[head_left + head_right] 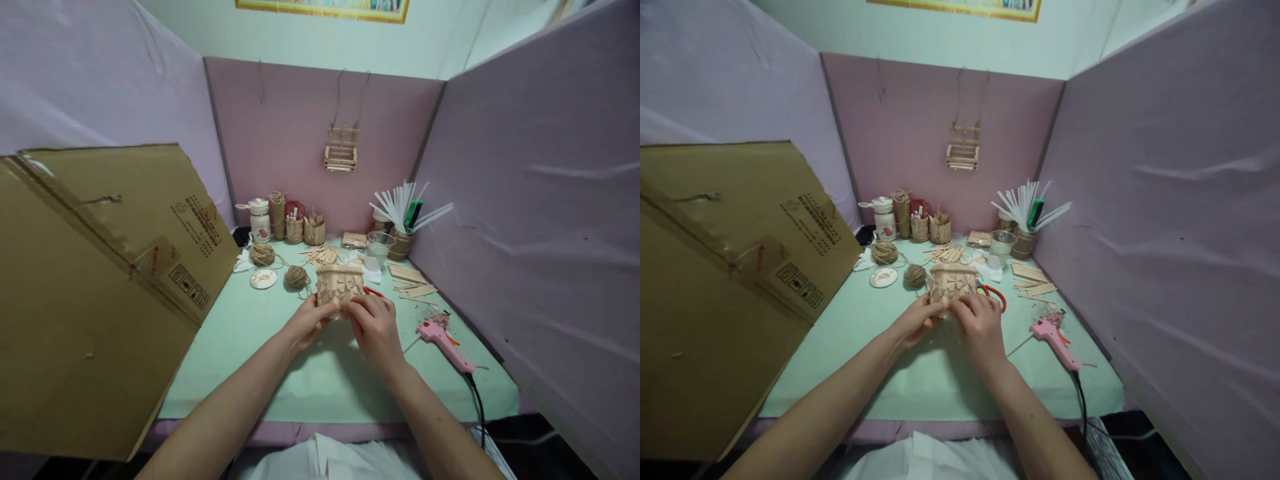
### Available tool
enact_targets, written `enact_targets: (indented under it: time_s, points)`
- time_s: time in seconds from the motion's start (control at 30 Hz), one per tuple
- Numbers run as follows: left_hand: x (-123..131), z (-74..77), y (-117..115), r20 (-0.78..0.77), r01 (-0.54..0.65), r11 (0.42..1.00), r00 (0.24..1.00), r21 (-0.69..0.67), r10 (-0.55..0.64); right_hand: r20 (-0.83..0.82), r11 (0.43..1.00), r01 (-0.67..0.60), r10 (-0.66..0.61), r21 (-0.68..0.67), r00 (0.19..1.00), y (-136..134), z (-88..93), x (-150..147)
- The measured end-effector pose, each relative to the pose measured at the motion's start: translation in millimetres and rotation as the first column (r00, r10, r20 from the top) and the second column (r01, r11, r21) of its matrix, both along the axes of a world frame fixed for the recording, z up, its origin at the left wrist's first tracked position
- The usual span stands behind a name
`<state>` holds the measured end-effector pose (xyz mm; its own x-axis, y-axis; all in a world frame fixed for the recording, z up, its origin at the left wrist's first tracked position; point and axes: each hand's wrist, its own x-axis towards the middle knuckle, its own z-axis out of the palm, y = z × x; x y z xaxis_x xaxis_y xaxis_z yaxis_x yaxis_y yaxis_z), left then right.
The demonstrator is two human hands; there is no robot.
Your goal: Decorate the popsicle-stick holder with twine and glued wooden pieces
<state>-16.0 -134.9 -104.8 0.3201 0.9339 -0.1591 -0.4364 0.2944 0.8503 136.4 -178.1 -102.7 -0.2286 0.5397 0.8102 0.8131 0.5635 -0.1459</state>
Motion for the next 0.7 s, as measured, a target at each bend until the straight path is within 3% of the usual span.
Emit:
enact_targets:
  time_s: [0.3, 0.5, 0.7]
  points:
    - [-5, -0.6, 0, 0.057, 0.172, 0.983, 0.983, 0.071, -0.176, -0.026, 0.993, -0.11, 0.111, 0.04, 0.993, 4, -2.5, 4]
    - [-8, -1.8, -2, 0.05, 0.177, 0.983, 0.983, 0.05, -0.179, -0.021, 0.973, -0.22, 0.222, 0.066, 0.975, 5, 0.6, 8]
    - [-7, -2.4, -2, -0.034, 0.184, 0.983, 0.983, 0.016, -0.183, 0.045, 0.968, -0.248, 0.247, 0.018, 0.968, 1, 8.8, 10]
